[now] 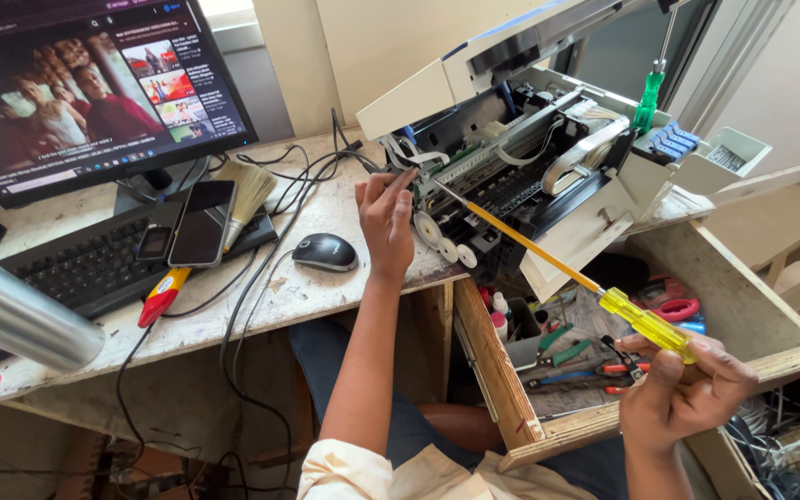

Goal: The person works on a disassembled printer placed on a desk. They use a yellow screwdriver to adjust internal components and reach into a drawer to retrieve a small blue bottle, which they handle while continuing to work on the printer.

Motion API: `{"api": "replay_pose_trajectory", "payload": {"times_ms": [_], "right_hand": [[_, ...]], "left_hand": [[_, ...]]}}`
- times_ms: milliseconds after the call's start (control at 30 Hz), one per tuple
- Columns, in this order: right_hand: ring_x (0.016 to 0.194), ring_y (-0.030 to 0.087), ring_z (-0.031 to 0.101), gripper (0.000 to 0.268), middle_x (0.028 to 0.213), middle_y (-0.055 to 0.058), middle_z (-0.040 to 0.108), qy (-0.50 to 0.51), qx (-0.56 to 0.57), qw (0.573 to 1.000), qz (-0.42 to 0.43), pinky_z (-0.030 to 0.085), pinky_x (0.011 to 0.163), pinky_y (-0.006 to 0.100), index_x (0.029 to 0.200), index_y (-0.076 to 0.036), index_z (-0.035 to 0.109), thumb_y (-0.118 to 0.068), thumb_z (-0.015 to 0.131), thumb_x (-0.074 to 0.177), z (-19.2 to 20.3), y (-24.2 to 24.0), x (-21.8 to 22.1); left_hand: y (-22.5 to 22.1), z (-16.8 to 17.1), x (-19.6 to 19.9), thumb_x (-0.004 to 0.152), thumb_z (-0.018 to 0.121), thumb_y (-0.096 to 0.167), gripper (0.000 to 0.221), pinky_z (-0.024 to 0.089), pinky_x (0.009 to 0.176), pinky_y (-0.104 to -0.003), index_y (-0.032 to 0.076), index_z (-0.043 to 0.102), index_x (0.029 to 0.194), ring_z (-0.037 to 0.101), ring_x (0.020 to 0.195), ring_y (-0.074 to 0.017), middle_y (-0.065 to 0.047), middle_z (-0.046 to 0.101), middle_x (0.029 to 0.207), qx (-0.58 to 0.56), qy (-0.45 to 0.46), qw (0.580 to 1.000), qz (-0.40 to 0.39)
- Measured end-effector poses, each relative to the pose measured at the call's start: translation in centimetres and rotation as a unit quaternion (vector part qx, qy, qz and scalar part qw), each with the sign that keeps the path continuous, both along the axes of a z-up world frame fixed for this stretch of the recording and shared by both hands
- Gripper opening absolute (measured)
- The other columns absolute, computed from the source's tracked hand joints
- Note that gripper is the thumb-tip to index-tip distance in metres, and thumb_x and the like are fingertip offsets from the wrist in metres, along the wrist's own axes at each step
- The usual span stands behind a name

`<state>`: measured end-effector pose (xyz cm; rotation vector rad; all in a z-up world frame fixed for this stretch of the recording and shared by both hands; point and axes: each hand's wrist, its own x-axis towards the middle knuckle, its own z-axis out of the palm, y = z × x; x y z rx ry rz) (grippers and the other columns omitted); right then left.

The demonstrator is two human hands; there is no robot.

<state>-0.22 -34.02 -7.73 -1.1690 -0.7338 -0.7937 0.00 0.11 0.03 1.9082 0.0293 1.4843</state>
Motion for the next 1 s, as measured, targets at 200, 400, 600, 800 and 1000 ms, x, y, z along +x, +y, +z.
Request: {"api": "replay_pose_trajectory", "payload": {"times_ms": [200, 400, 600, 800, 1000], "right_hand": [[0.077, 0.025, 0.069, 0.025, 0.101, 0.017, 0.055, 0.006, 0.006, 1.000, 0.001, 0.060, 0.074, 0.036, 0.128, -0.007, 0.035, -0.015, 0.058, 0.120, -0.1, 0.2, -0.1], [0.078, 0.027, 0.072, 0.025, 0.101, 0.017, 0.056, 0.018, 0.001, 1.000, -0.009, 0.061, 0.072, 0.034, 0.128, -0.005, 0.036, -0.013, 0.057, 0.118, -0.1, 0.2, -0.2], [0.089, 0.026, 0.072, 0.027, 0.111, 0.020, 0.062, 0.010, -0.014, 0.999, -0.028, 0.062, 0.082, 0.032, 0.132, -0.001, 0.038, -0.014, 0.059, 0.120, -0.5, 0.1, 0.0], [0.089, 0.020, 0.072, 0.030, 0.106, 0.017, 0.068, 0.031, -0.020, 0.996, -0.084, 0.060, 0.081, 0.028, 0.127, 0.006, 0.046, -0.018, 0.063, 0.121, -1.1, -0.3, 0.0], [0.069, 0.014, 0.062, 0.035, 0.087, 0.011, 0.064, 0.057, -0.087, 0.983, -0.153, 0.050, 0.065, 0.024, 0.108, 0.006, 0.056, -0.028, 0.060, 0.114, -0.6, -0.4, 0.1]], "left_hand": [[-0.1, 0.2, -0.1, 0.104, 0.050, 0.032, 0.042, 0.036, 0.093, -0.037, 0.001, 0.075, 0.119, 0.043, 0.097, -0.0251, -0.007, 0.054, 0.092, 0.000, -0.003, 1.000, 0.000], [-0.2, 0.2, -0.1, 0.103, 0.051, 0.032, 0.042, 0.037, 0.092, -0.037, 0.002, 0.075, 0.119, 0.043, 0.097, -0.0252, -0.007, 0.054, 0.092, -0.005, -0.002, 1.000, 0.000], [0.0, -0.2, 0.2, 0.102, 0.052, 0.032, 0.043, 0.036, 0.094, -0.037, 0.001, 0.074, 0.120, 0.043, 0.098, -0.0250, -0.007, 0.053, 0.092, -0.012, -0.002, 1.000, -0.011], [0.3, -0.3, 0.3, 0.099, 0.054, 0.033, 0.045, 0.035, 0.097, -0.038, -0.001, 0.073, 0.120, 0.043, 0.097, -0.0254, -0.008, 0.053, 0.093, -0.009, 0.001, 1.000, -0.027], [0.4, -0.3, 0.2, 0.098, 0.052, 0.032, 0.045, 0.035, 0.096, -0.038, -0.002, 0.073, 0.119, 0.043, 0.097, -0.0255, -0.008, 0.053, 0.094, -0.005, -0.003, 1.000, -0.030]]}}
